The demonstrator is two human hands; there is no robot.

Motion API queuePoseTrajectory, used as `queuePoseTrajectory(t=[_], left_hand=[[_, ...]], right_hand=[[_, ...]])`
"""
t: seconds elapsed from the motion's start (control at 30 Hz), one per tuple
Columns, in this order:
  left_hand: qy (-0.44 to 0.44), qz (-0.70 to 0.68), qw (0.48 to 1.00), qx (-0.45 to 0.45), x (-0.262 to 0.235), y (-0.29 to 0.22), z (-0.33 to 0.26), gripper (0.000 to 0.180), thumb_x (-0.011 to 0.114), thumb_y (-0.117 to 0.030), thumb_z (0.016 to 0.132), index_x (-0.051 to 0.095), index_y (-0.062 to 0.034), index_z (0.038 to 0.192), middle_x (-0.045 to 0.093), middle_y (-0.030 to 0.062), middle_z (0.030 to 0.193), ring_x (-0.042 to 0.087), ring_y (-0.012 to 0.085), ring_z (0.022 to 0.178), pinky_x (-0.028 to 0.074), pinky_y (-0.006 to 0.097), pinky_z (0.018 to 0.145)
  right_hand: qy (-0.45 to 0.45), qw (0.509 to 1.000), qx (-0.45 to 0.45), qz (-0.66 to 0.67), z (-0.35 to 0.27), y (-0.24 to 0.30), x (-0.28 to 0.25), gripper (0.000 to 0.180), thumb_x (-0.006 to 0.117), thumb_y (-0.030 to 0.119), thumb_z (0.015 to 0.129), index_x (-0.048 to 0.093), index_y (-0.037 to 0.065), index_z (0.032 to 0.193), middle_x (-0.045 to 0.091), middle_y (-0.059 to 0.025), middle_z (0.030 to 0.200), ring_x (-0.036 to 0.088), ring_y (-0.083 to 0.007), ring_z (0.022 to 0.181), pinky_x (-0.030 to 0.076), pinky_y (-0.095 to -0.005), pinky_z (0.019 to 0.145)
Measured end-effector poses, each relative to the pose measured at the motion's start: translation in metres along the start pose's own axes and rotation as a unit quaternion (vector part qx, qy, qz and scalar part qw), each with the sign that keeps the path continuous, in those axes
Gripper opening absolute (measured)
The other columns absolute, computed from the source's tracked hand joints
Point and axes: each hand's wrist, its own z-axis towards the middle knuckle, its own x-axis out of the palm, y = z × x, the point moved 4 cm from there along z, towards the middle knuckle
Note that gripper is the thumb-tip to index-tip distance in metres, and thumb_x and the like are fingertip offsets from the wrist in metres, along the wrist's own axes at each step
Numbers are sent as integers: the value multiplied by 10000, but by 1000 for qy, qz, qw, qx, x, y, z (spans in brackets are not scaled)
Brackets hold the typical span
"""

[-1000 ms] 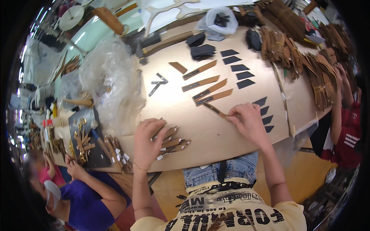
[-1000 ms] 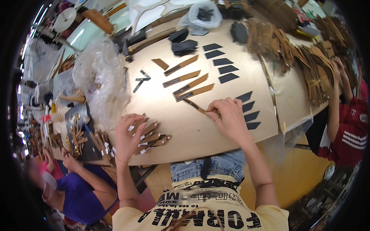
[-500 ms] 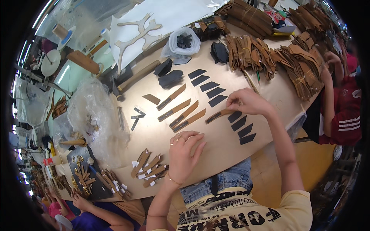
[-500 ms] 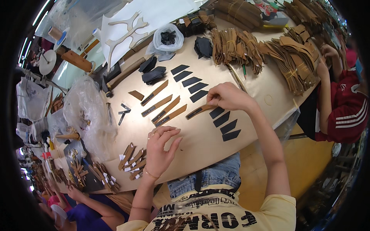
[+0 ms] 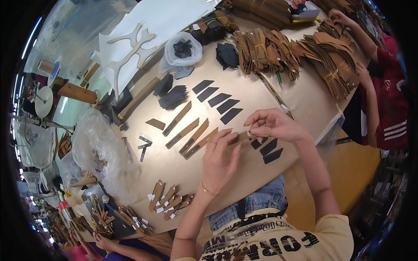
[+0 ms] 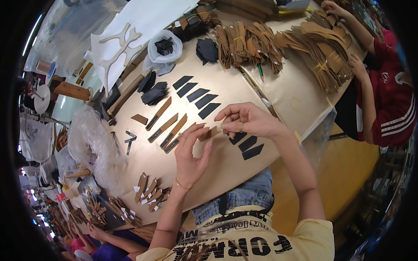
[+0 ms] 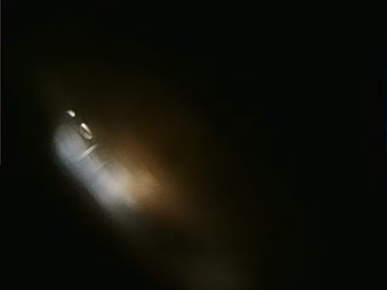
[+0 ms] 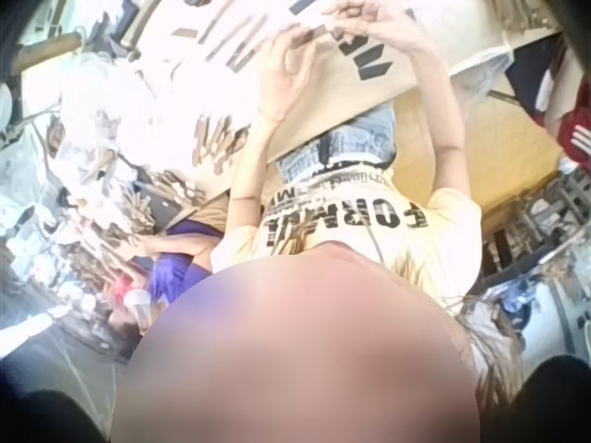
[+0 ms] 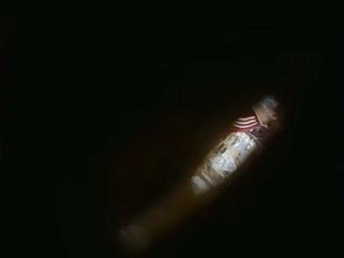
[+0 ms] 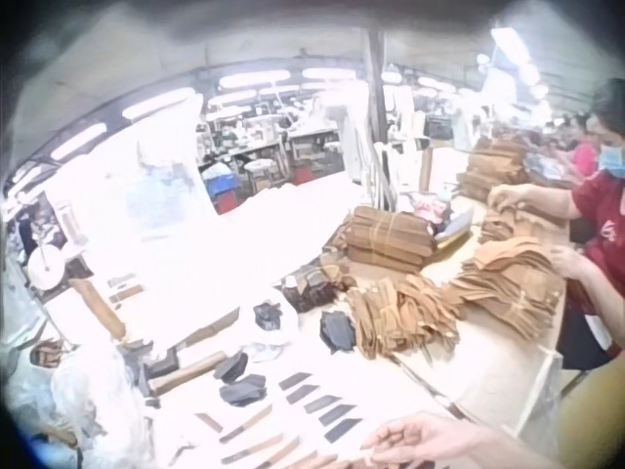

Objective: The person assembles small craft components by hand at a workbench. They pick up dark triangular pieces and light rectangular pieces, attach small white tabs to the rectangular pieces, and stack the finished units. The person also gathers a bundle of completed parts and holds them together.

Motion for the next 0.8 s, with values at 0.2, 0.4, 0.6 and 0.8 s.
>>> queuePoseTrajectory(t=[0.2,0.4,0.6,0.8], left_hand=[[58,-133,972,-186,27,30,5,295,735,-51,848,662,0,1129,694,150,1048,693,248,933,535,330,853],[53,63,992,-91,26,31,3,315,775,-90,813,690,-34,1111,665,135,1038,644,259,931,510,365,830],[52,148,983,-95,25,25,-9,269,790,-146,803,697,-37,1030,615,124,1056,583,299,978,454,413,838],[29,108,988,-106,29,31,-13,177,775,-90,813,671,-14,934,622,124,922,614,283,854,486,380,751]], right_hand=[[-24,999,8,27,11,-18,0,228,601,77,979,632,-18,1185,675,-41,986,625,-95,866,524,-244,825],[-132,989,-50,-52,2,-10,-13,236,609,67,956,646,-8,1177,661,-16,949,597,-73,838,505,-238,800],[-306,920,-55,-239,-25,8,-40,194,615,74,926,694,16,1093,663,-12,926,574,-74,783,486,-258,736],[-291,850,-109,-425,-38,-2,-18,209,642,54,865,709,42,1063,647,-84,979,606,-204,871,485,-329,800]])
